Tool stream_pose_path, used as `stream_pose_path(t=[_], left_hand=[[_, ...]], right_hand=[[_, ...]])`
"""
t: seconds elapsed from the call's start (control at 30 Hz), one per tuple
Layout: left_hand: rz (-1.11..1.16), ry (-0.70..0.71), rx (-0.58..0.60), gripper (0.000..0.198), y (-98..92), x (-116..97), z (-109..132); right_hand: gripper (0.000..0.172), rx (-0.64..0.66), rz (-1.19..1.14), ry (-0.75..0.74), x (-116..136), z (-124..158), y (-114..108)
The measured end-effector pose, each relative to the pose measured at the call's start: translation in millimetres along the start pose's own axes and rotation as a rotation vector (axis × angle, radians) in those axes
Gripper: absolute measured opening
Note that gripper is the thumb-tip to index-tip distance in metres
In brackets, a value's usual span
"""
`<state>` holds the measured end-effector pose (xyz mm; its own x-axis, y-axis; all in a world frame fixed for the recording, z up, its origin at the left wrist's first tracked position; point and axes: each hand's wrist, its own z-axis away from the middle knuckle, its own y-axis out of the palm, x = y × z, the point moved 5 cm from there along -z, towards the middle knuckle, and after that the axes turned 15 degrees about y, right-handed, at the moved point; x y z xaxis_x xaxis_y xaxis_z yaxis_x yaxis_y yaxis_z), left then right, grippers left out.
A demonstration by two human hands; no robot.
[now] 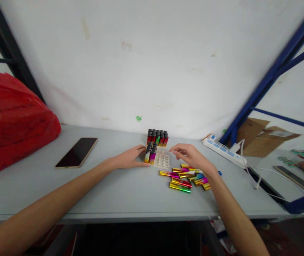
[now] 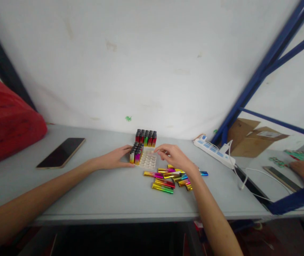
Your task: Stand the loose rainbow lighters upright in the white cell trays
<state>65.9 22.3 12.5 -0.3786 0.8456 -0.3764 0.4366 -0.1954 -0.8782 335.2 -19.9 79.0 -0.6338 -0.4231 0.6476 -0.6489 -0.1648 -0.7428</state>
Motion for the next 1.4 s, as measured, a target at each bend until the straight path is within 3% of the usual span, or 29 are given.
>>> stream_pose_path(t=[0.23, 0.4, 0.53, 0.73, 0.87, 0.97, 1.13, 1.4], left_hand=[[-0.003, 0.010, 0.015, 0.082, -5.3, 2.7, 2.8], [-0.054, 0.016, 0.030, 0.082, -14.7, 8.9, 8.4], [-0.070, 0.015, 0.045, 0.083, -21.2, 14.1, 13.4], [-0.038, -0.023, 0.056, 0.085, -21.1, 15.0, 13.4], [-0.019, -0.046, -0.032, 0.091, -15.8, 13.1, 9.3], [0.007, -0.085, -0.085, 0.094, -9.8, 12.5, 6.2], [0.072, -0.040, -0.071, 0.088, -2.6, 6.3, 1.7], [0.127, 0.015, -0.032, 0.091, -2.7, 12.3, 1.6]], right_hand=[[0.026, 0.135, 0.023, -0.014, 5.2, 4.1, 5.8], [0.025, 0.288, 0.196, -0.055, 2.0, 0.1, 34.4], [0.019, 0.330, 0.260, -0.087, -1.8, -3.3, 51.4], [0.033, 0.182, 0.099, 0.018, -0.5, -5.6, 37.1], [0.039, -0.056, 0.031, 0.062, -8.4, -15.9, 25.5], [0.045, -0.184, -0.143, 0.134, -23.1, -26.0, 26.7], [0.065, -0.201, -0.416, 0.234, -36.6, -36.7, 39.9], [0.062, -0.032, -0.712, 0.263, -18.8, -38.5, 58.2]])
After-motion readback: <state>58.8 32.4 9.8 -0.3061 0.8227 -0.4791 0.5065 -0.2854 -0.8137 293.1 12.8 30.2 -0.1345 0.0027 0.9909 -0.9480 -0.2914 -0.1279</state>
